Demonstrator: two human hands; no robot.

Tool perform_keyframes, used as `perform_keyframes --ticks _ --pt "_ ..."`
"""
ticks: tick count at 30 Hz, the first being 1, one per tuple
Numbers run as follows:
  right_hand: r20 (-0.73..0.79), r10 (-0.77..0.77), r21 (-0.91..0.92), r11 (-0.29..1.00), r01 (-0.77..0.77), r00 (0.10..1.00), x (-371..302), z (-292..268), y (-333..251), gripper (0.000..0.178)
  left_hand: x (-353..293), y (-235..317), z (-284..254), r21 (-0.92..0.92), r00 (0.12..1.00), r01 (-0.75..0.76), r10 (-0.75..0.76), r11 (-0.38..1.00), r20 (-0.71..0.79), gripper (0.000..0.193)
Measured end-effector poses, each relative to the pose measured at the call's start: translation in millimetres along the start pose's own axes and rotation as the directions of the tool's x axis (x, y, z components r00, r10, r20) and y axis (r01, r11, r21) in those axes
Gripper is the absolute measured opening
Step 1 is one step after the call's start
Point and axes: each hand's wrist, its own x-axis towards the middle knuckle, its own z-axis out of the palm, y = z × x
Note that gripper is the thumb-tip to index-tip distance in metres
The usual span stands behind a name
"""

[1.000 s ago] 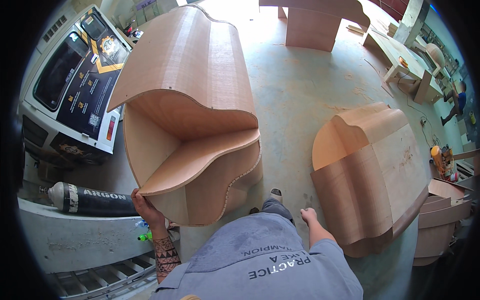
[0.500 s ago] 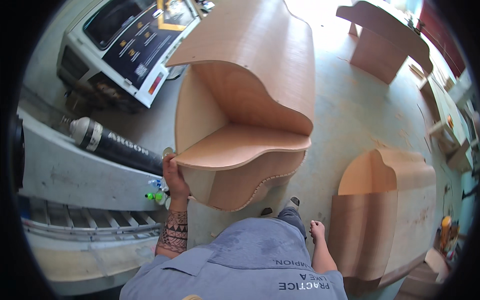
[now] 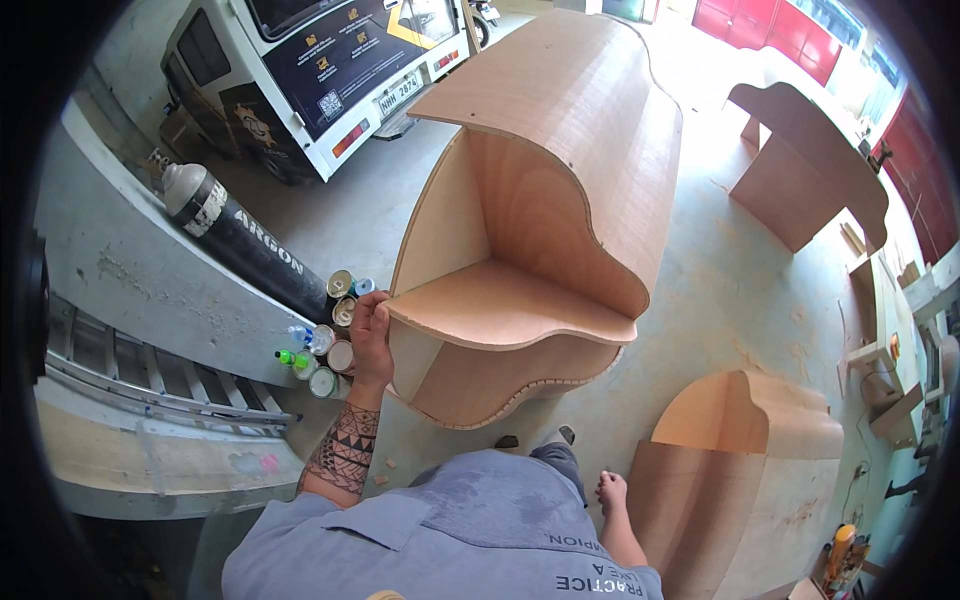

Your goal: The person cuts a curved wooden board along a marked line using a jigsaw, then fits and aligns the cut board into a wooden furniture structure by hand before picking up a power drill and a box of screws.

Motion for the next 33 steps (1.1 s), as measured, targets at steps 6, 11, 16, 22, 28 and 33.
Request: perform_keyframes --ticks 6,11,16,22,28,33 --pt "0.026 -0.082 -0.221 0.972 0.086 0.996 -31 -6 -10 0.027 -2 5 1 -0.005 1.0 0.017 -0.017 1.0 -0.005 0.029" --pt "0.035 -0.139 -0.244 0.959 0.143 0.99 -36 -22 -23 0.026 1 6 8 -0.058 1.0 0.03 -0.03 0.998 0.002 0.029" --pt "0.029 -0.19 -0.318 0.929 0.189 0.981 -11 -33 -42 0.042 2 2 7 -0.069 1.0 0.021 -0.02 0.997 0.005 0.029" --pt "-0.152 -0.929 -0.583 0.361 0.728 0.338 -57 17 -192 0.074 -2 1 0 -0.048 1.0 0.016 -0.016 0.999 0.005 0.027" --pt "0.061 -0.981 -0.596 0.111 0.795 0.183 -154 71 -346 0.079 1 0 9 -0.044 1.0 -0.018 0.018 0.999 -0.009 0.028" --pt "0.478 -0.876 -0.581 -0.262 0.771 0.062 -106 103 -382 0.061 4 -6 16 0.043 0.996 0.002 0.002 0.999 -0.087 0.035"
